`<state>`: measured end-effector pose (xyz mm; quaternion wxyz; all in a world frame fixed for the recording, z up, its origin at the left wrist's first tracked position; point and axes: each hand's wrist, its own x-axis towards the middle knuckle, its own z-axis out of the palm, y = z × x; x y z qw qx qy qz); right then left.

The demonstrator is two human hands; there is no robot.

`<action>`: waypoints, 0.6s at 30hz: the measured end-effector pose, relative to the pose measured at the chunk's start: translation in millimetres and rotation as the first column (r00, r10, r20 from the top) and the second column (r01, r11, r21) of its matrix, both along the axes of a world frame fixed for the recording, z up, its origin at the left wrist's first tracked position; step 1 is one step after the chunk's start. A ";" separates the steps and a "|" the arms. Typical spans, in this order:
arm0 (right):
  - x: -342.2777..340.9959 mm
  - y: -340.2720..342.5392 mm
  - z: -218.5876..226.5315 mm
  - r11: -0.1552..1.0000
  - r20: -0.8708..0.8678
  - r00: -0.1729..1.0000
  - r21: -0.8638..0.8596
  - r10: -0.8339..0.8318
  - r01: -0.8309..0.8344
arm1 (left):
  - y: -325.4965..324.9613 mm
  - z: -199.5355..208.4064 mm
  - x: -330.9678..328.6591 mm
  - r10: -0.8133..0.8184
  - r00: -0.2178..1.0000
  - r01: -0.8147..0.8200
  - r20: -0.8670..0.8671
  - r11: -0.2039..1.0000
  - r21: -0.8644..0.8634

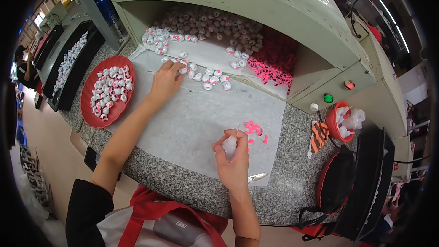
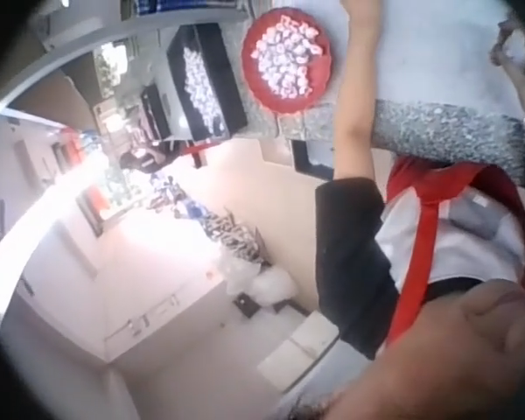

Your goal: Gluing small pink bows onto white toy heads at a factory assembly line.

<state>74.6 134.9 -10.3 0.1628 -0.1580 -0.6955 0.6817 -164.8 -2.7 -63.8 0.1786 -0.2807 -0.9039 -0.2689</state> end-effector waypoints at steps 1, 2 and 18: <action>0.2 0.2 2.0 1.000 -0.024 0.999 0.000 0.025 -0.025 | -2.7 3.3 0.4 -0.008 1.000 0.008 -0.001 1.000 -0.004; 0.2 -1.6 5.0 1.000 -0.025 1.000 -0.004 0.019 -0.019 | -6.3 8.1 0.5 -0.060 0.997 0.057 0.043 0.997 0.056; 27.6 -13.1 35.6 0.729 -0.427 0.904 0.612 -0.021 0.306 | -1.9 70.3 158.2 -0.643 0.600 -0.003 0.475 0.593 0.805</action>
